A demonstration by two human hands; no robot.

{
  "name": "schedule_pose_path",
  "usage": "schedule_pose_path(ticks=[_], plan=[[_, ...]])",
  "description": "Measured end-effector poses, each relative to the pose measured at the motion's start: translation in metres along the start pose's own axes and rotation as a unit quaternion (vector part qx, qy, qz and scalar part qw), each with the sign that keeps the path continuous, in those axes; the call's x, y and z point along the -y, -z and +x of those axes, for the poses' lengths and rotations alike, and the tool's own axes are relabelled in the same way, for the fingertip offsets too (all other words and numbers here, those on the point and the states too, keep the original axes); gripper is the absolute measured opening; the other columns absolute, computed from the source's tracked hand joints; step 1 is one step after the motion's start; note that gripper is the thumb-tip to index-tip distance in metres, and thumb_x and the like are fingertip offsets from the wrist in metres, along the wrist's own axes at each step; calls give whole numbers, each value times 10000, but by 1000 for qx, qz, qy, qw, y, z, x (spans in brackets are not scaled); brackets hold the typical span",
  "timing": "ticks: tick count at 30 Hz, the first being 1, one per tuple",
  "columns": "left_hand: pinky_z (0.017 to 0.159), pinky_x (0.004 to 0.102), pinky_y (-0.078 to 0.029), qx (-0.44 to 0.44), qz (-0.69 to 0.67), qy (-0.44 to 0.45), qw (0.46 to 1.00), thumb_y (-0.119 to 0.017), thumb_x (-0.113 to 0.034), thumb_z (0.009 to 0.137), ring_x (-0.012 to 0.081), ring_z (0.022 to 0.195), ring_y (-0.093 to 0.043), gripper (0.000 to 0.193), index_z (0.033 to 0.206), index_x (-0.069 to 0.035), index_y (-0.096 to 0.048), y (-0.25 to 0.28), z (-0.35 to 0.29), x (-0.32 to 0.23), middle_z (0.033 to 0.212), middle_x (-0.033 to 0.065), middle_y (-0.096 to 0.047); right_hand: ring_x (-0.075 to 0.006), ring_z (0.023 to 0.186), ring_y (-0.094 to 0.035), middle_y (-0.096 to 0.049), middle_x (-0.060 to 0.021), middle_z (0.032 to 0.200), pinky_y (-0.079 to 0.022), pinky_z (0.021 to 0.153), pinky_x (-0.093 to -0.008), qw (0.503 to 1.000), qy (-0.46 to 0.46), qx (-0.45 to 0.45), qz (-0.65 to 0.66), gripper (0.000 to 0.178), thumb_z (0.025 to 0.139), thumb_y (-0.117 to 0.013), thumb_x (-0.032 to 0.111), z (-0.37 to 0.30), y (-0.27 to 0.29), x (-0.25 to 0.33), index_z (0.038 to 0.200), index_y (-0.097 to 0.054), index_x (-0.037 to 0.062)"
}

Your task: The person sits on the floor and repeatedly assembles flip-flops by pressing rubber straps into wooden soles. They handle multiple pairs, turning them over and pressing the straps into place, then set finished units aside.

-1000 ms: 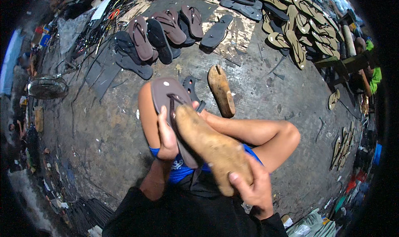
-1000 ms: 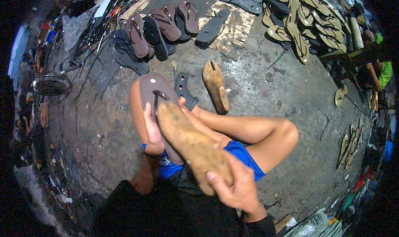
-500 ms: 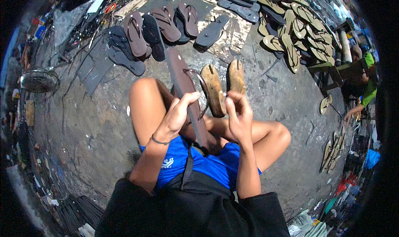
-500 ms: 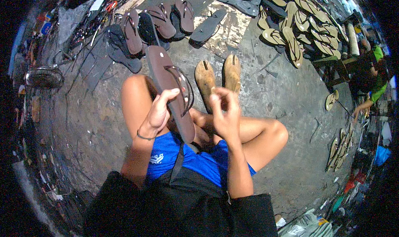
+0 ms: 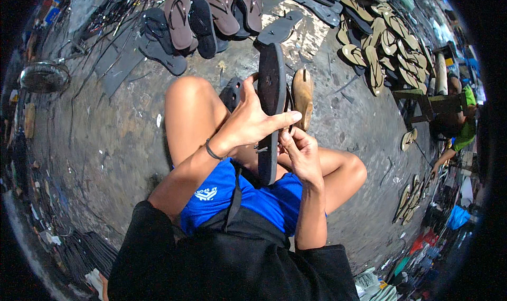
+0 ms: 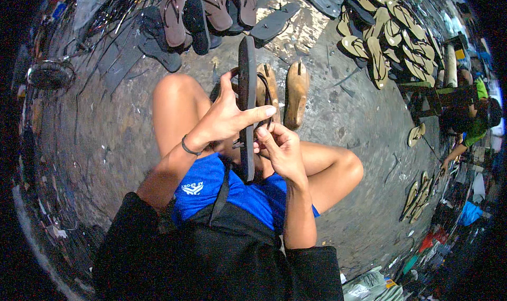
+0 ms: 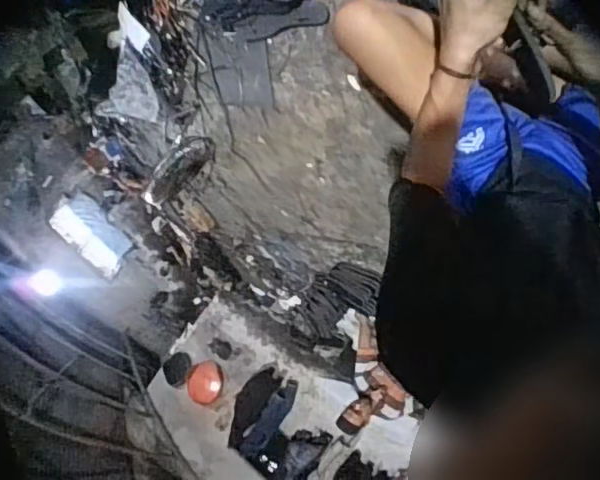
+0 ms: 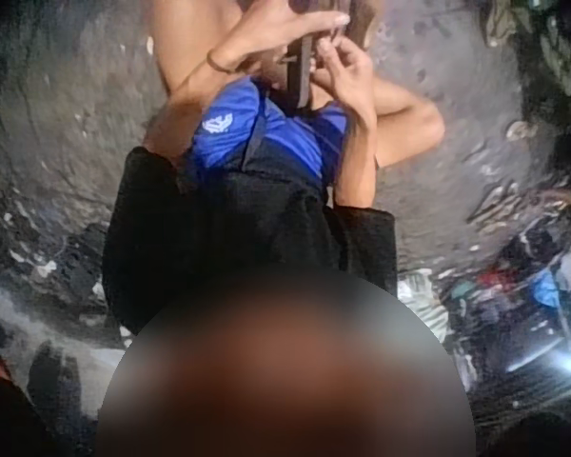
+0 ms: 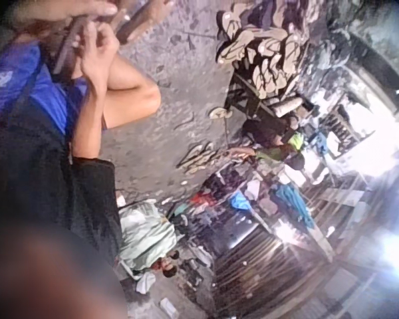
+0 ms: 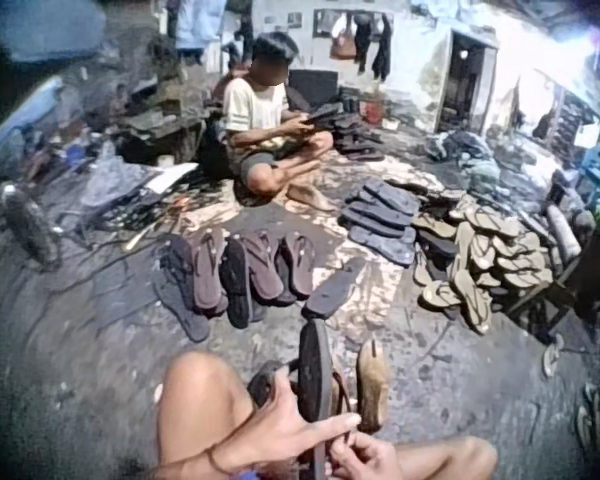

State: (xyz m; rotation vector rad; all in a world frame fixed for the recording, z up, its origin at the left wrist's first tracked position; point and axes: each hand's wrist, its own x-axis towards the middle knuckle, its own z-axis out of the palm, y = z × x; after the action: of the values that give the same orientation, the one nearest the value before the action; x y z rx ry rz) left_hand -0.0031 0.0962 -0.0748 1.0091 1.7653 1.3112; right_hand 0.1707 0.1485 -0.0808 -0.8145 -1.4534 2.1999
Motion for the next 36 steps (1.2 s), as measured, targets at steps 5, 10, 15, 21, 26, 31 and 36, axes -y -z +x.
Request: schedule_pose_path(ticks=[5, 10, 15, 21, 26, 31, 36], plan=[[723, 296, -559, -14, 45, -54, 997, -789, -242, 840, 174, 874, -624, 896, 1369, 74, -138, 3, -6, 2, 1047, 153, -578, -97, 727, -642, -644, -28, 851, -572, 659, -261, 1000, -27, 8, 14, 180, 990, -604, 178, -3, 0, -1, 895, -598, 25], [736, 284, -550, 31, -43, -6, 999, -764, -223, 864, 151, 929, -606, 816, 1375, 62, -196, 4, -11, -2, 1056, 122, -585, -110, 708, -656, -668, -48, 890, -588, 643, -277, 996, -78, -10, 43, 190, 999, -587, 188, -6, -3, 9, 920, -601, 16], [704, 274, -551, 25, -210, 40, 976, -659, -259, 942, 121, 771, -630, 484, 1288, 4, -447, 3, -12, 1, 992, 65, -642, -126, 819, -619, -642, -53, 909, -525, 749, -266, 993, 61, -66, -73, 176, 992, -602, 163, -9, -11, 9, 1033, -595, -8], [765, 256, -541, 1, -399, 186, 898, -471, -429, 1028, 146, 836, -679, 487, 1107, 9, -669, -1, -24, 6, 974, 79, -712, -240, 1093, -582, -495, -136, 1279, -519, 873, -351, 983, 74, -116, -121, 581, 873, -731, 124, -6, -27, 6, 1357, -427, 14], [978, 362, -491, -54, -304, -23, 951, -624, -177, 954, 268, 1197, -548, 957, 1522, -32, 132, -18, -44, 14, 1371, 197, -459, -317, 1152, -592, -557, -237, 1255, -516, 906, -366, 916, 194, -233, -264, 347, 897, -641, 85, 10, -23, -13, 1216, -570, -30], [1095, 383, -392, 1, -229, -32, 973, -581, -15, 913, 282, 1326, -453, 894, 1554, -25, 42, -11, -49, 21, 1480, 227, -352, -377, 1140, -588, -579, -242, 1210, -499, 945, -417, 883, 201, -255, -338, 369, 861, -646, 99, 6, -26, 2, 1198, -564, -27], [1080, 357, -400, 103, -155, 3, 983, -494, 28, 868, 294, 1372, -414, 918, 1552, -46, 114, -12, -61, 16, 1566, 228, -211, -369, 946, -626, -621, -185, 1097, -526, 829, -425, 799, 245, -267, -480, 362, 842, -680, 144, 23, -20, 16, 1159, -586, -3]])
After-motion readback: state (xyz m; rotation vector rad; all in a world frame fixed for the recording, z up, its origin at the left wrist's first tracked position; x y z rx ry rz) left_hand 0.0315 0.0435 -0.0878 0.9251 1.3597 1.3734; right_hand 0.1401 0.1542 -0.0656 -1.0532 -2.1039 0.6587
